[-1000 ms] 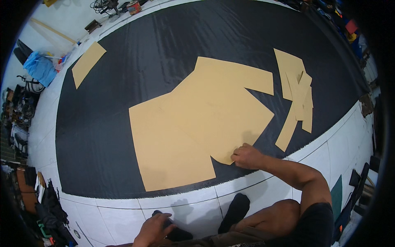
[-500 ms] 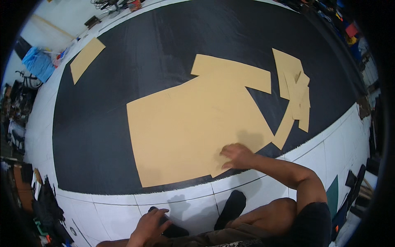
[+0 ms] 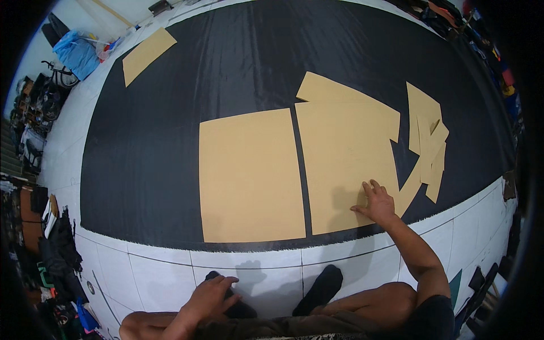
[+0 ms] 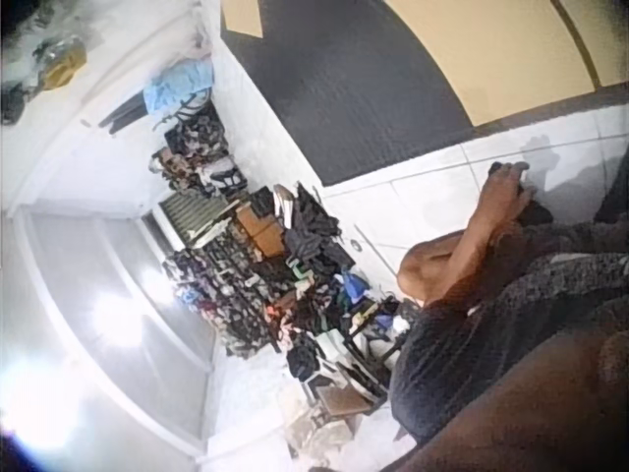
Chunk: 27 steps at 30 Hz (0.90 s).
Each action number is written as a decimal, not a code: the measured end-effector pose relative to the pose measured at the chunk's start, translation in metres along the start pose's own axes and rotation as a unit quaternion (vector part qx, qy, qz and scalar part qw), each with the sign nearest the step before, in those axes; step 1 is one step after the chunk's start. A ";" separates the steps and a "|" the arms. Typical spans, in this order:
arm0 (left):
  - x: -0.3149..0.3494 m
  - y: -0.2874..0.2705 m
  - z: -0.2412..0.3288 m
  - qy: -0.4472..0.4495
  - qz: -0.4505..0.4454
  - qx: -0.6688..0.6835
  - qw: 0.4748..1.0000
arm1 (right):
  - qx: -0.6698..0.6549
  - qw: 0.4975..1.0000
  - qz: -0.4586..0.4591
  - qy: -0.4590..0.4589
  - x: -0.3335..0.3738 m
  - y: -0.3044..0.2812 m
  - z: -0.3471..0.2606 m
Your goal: The person cuts a large sheet of cardboard into smaller rectangular pieces using a utility knife on a black mat. They repeatedly position the cardboard, cut along the edges, and stack the resulting pieces.
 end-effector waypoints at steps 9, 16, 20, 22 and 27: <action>-0.004 -0.003 0.004 -0.004 -0.003 -0.004 1.000 | -0.041 0.999 -0.003 -0.025 0.008 0.005 -0.002; -0.006 -0.004 0.006 -0.030 -0.004 -0.002 1.000 | -0.024 1.000 -0.004 -0.006 0.005 0.007 -0.005; -0.010 -0.006 0.009 -0.037 -0.002 -0.006 0.999 | -0.019 1.000 0.016 -0.007 0.006 0.012 -0.005; -0.010 -0.007 0.011 -0.052 -0.011 -0.001 0.999 | -0.016 1.000 0.003 -0.001 0.007 0.011 -0.007; -0.010 -0.006 0.009 -0.044 -0.007 0.013 0.999 | -0.033 0.999 0.000 -0.004 0.010 0.009 -0.009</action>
Point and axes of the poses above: each hand's wrist, its own x-axis away from the middle knuckle, its own y-axis out of the palm, z = x × y, the point moved 4 cm from there along -x, towards the middle knuckle, and after that the axes turned 15 degrees about y, right-handed, at the moved point
